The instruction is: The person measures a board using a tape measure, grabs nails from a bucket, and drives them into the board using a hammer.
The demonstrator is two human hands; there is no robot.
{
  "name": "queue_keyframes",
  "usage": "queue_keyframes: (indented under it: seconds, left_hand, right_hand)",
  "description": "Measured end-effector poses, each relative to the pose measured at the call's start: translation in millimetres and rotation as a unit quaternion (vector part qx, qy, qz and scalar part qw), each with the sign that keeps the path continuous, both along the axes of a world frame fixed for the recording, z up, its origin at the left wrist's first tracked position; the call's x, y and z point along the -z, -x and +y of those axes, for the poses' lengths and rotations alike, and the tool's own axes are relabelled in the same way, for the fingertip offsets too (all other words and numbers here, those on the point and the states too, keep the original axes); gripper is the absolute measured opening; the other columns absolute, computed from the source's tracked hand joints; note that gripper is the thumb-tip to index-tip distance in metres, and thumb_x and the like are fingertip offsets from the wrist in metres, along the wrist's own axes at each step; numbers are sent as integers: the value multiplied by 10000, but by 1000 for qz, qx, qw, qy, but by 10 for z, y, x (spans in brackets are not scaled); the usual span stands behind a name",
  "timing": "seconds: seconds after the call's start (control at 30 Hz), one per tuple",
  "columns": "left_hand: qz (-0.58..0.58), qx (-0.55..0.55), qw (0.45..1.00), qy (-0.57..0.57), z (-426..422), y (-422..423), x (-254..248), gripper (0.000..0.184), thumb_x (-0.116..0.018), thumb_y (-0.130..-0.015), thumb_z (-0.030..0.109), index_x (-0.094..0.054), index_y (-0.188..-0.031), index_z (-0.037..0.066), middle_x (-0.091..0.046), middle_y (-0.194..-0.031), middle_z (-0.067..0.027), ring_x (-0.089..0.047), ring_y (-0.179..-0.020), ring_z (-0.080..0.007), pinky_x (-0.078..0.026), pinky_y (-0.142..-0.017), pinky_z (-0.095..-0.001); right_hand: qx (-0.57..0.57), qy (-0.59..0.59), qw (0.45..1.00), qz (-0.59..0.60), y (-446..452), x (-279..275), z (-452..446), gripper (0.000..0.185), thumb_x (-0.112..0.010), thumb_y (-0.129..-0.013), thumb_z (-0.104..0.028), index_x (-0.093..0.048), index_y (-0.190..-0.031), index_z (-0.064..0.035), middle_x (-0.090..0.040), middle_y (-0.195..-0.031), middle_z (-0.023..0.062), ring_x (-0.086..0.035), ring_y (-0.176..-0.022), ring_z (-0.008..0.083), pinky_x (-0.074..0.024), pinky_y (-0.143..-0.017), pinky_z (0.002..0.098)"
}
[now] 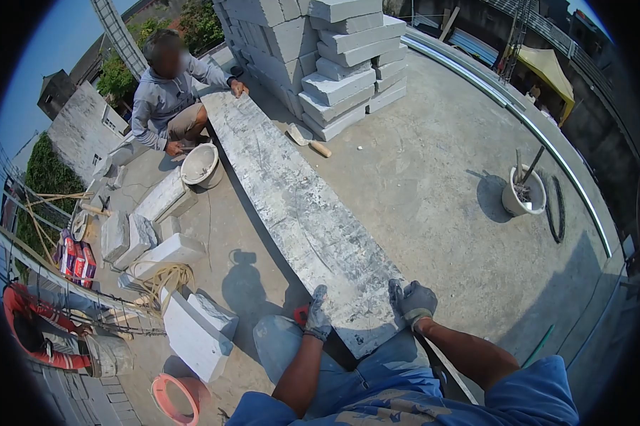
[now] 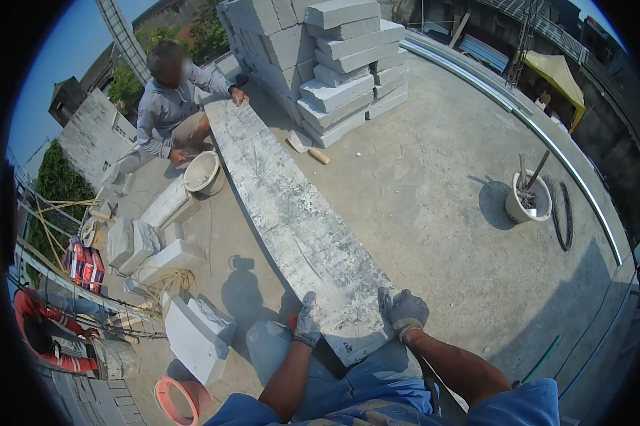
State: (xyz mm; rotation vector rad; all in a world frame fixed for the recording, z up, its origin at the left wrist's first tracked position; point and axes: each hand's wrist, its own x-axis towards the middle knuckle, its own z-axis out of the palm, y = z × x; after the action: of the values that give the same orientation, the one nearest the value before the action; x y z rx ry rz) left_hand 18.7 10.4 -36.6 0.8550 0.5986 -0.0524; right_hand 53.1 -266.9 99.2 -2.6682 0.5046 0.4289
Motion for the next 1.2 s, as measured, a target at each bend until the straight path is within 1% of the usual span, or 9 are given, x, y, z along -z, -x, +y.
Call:
queue_keyframes:
  seconds: [0.33, 0.4, 0.5, 0.6, 0.7, 0.8, 0.9, 1.0, 1.2]
  left_hand:
    - [5, 13, 999, -39, -23, -20, -76, 693, -647, -897, 186, -388, -1508, -16, -424, -1558, -106, -351, -1463, -220, -204, -1230, -349]
    - [4, 30, 998, -57, -33, -12, -127, 642, -566, -968, 247, -374, -1520, -18, -375, -1585, -101, -328, -1469, -221, -223, -1220, -341]
    - [-35, 27, 999, -28, 111, 18, 718, 695, -656, -902, 213, -397, -1504, -18, -432, -1553, -99, -354, -1461, -210, -204, -1229, -336]
    - [-1, 19, 999, -36, 10, 1, 16, 693, -659, -904, 210, -399, -1504, -17, -434, -1553, -91, -356, -1459, -202, -204, -1228, -329]
    - [-19, 19, 998, -48, 3, 12, 11, 664, -655, -907, 192, -420, -1491, -19, -434, -1553, -89, -354, -1460, -197, -211, -1227, -330]
    - [-18, 38, 997, -69, 159, 14, 521, 645, -612, -925, 233, -429, -1486, -28, -428, -1550, -101, -371, -1440, -220, -229, -1218, -337]
    - [4, 54, 995, -82, -17, 1, -94, 597, -619, -935, 220, -468, -1458, -26, -474, -1521, -113, -400, -1435, -207, -252, -1214, -332]
    - [6, 44, 995, -89, -33, -13, -130, 584, -601, -950, 235, -470, -1455, -28, -499, -1500, -117, -429, -1416, -212, -268, -1207, -331]
    - [-17, 68, 994, -78, 76, 22, 273, 565, -589, -965, 252, -485, -1446, -25, -503, -1496, -113, -435, -1409, -205, -274, -1204, -331]
  right_hand:
    - [5, 30, 998, -51, 26, 153, 0, 407, -676, -842, -533, -677, -818, -127, -703, -735, 125, -697, -743, 352, -529, -693, 479]
    - [8, 13, 999, -41, 25, 132, -9, 413, -675, -840, -540, -674, -813, -128, -702, -736, 123, -697, -742, 351, -528, -692, 480]
    - [11, 6, 999, -49, 32, 155, -8, 406, -678, -838, -536, -674, -811, -131, -703, -738, 118, -697, -743, 348, -529, -694, 479]
    - [12, 8, 999, -50, 32, 174, -7, 395, -681, -838, -531, -678, -811, -137, -706, -740, 111, -698, -743, 342, -530, -698, 476]
    - [11, 16, 999, -48, 28, 145, 2, 384, -684, -837, -526, -682, -814, -142, -708, -741, 106, -700, -744, 337, -532, -701, 471]
    - [11, 13, 999, -52, 33, 127, 10, 386, -686, -835, -527, -683, -816, -141, -707, -740, 104, -701, -744, 334, -533, -700, 468]
    - [13, 16, 999, -47, 26, 111, 17, 389, -686, -835, -529, -682, -816, -140, -707, -738, 103, -700, -744, 334, -533, -699, 467]
    - [16, 10, 999, -48, 29, 118, 10, 395, -684, -837, -532, -681, -817, -138, -707, -736, 102, -700, -742, 334, -533, -699, 468]
    - [5, 30, 998, -60, 36, 183, 3, 406, -677, -842, -542, -677, -818, -136, -699, -724, 105, -695, -732, 338, -529, -692, 473]
